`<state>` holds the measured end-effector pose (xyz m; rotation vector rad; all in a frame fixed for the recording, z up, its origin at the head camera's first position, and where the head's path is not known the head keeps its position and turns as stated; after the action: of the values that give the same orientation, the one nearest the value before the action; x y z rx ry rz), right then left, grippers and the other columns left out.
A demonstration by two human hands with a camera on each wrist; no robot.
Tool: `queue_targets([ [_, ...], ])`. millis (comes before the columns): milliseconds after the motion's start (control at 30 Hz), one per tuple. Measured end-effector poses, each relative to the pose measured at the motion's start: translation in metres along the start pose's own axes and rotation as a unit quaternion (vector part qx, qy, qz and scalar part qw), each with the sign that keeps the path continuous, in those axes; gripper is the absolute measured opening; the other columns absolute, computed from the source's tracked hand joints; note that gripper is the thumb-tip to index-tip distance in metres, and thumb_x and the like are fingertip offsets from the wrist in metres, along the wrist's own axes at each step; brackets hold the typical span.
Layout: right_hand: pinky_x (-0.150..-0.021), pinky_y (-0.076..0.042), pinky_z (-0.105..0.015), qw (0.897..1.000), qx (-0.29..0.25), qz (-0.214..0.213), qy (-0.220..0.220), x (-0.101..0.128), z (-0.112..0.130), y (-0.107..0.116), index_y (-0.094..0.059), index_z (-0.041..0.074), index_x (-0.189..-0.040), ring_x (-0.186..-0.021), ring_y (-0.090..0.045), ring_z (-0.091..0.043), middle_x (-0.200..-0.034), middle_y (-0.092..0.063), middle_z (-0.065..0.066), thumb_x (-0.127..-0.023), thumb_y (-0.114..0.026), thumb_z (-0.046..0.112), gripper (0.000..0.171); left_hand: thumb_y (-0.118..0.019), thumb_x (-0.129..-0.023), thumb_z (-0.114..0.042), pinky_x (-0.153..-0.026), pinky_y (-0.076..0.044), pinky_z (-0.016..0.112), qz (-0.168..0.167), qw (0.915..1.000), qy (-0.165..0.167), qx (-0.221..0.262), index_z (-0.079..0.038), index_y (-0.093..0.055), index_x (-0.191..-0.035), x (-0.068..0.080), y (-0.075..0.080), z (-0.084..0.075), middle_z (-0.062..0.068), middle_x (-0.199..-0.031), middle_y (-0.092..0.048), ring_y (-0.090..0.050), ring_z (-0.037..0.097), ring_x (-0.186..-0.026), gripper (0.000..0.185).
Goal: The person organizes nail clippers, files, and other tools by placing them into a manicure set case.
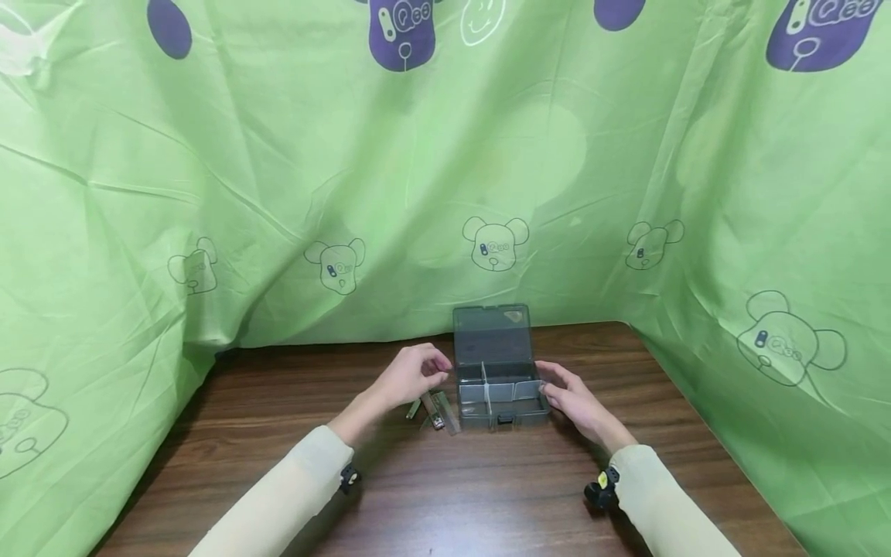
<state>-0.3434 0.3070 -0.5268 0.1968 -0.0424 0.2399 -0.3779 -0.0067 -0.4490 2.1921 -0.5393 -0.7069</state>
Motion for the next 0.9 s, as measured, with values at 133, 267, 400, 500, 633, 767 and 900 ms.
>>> queue_targets([
  [133, -0.102, -0.047, -0.026, 1.0, 0.0, -0.003, 0.0, 0.0, -0.001, 0.0, -0.03, 0.007, -0.165, -0.136, -0.046, -0.032, -0.167, -0.028, -0.022, -0.108, -0.051, 0.007, 0.06, -0.079, -0.094, -0.007, -0.085, -0.058, 0.028, -0.015, 0.9995, 0.022, -0.016, -0.006, -0.077, -0.108, 0.004, 0.011, 0.02, 0.002, -0.102, -0.071, -0.069, 0.014, -0.09, 0.014],
  [267, -0.103, -0.046, -0.027, 1.0, 0.002, -0.002, -0.001, 0.0, -0.001, 0.0, -0.029, 0.007, -0.165, -0.137, -0.046, -0.033, -0.167, -0.028, -0.022, -0.109, -0.051, 0.008, 0.06, -0.079, -0.094, -0.006, -0.09, -0.058, 0.034, -0.024, 0.9982, 0.052, -0.021, -0.005, -0.076, -0.112, 0.011, 0.013, 0.04, 0.004, -0.107, -0.071, -0.07, 0.019, -0.097, 0.019],
  [400, -0.107, -0.044, -0.031, 1.0, 0.002, -0.001, -0.004, 0.0, -0.002, -0.002, -0.029, 0.008, -0.166, -0.139, -0.044, -0.034, -0.167, -0.028, -0.022, -0.109, -0.051, 0.008, 0.061, -0.078, -0.094, -0.006, -0.098, -0.056, 0.04, -0.019, 0.9959, 0.086, -0.023, -0.004, -0.074, -0.121, 0.018, 0.007, 0.058, 0.006, -0.117, -0.07, -0.069, 0.024, -0.109, 0.027],
  [500, -0.11, -0.042, -0.035, 1.0, 0.004, -0.002, -0.005, 0.0, -0.002, -0.001, -0.03, 0.008, -0.165, -0.14, -0.043, -0.035, -0.167, -0.028, -0.022, -0.109, -0.051, 0.009, 0.06, -0.076, -0.094, -0.003, -0.103, -0.054, 0.043, -0.007, 0.995, 0.097, -0.024, -0.002, -0.072, -0.127, 0.021, 0.0, 0.066, 0.009, -0.123, -0.069, -0.067, 0.028, -0.116, 0.033],
  [633, -0.112, -0.042, -0.039, 1.0, 0.005, -0.003, -0.001, 0.0, -0.002, -0.001, -0.03, 0.007, -0.165, -0.14, -0.044, -0.037, -0.167, -0.028, -0.022, -0.109, -0.051, 0.009, 0.06, -0.075, -0.092, 0.002, -0.106, -0.052, 0.047, 0.019, 0.9949, 0.092, -0.038, -0.001, -0.071, -0.131, 0.022, -0.008, 0.072, 0.012, -0.128, -0.068, -0.064, 0.032, -0.121, 0.039],
  [767, -0.115, -0.038, -0.045, 1.0, 0.004, -0.004, -0.003, 0.0, 0.0, -0.002, -0.03, 0.007, -0.165, -0.141, -0.042, -0.038, -0.168, -0.025, -0.022, -0.109, -0.051, 0.009, 0.061, -0.074, -0.091, 0.003, -0.108, -0.05, 0.048, 0.039, 0.9957, 0.059, -0.059, -0.001, -0.071, -0.131, 0.022, -0.014, 0.073, 0.013, -0.129, -0.067, -0.063, 0.034, -0.123, 0.04],
  [900, -0.118, -0.034, -0.051, 1.0, 0.003, -0.004, -0.006, 0.002, 0.002, -0.002, -0.029, 0.007, -0.165, -0.144, -0.04, -0.039, -0.169, -0.024, -0.022, -0.109, -0.051, 0.009, 0.061, -0.073, -0.092, 0.003, -0.105, -0.051, 0.049, 0.044, 0.9964, 0.044, -0.057, -0.002, -0.075, -0.123, 0.022, -0.017, 0.071, 0.011, -0.124, -0.066, -0.061, 0.036, -0.12, 0.031],
])
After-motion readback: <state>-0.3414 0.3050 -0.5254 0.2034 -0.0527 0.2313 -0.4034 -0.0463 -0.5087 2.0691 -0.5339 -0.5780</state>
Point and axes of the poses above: each hand's wrist, its own x-axis away from the middle knuckle, its own y-axis out of the back of the hand, z = x × y, the point moved 6 cm from there along -x, towards the middle knuckle
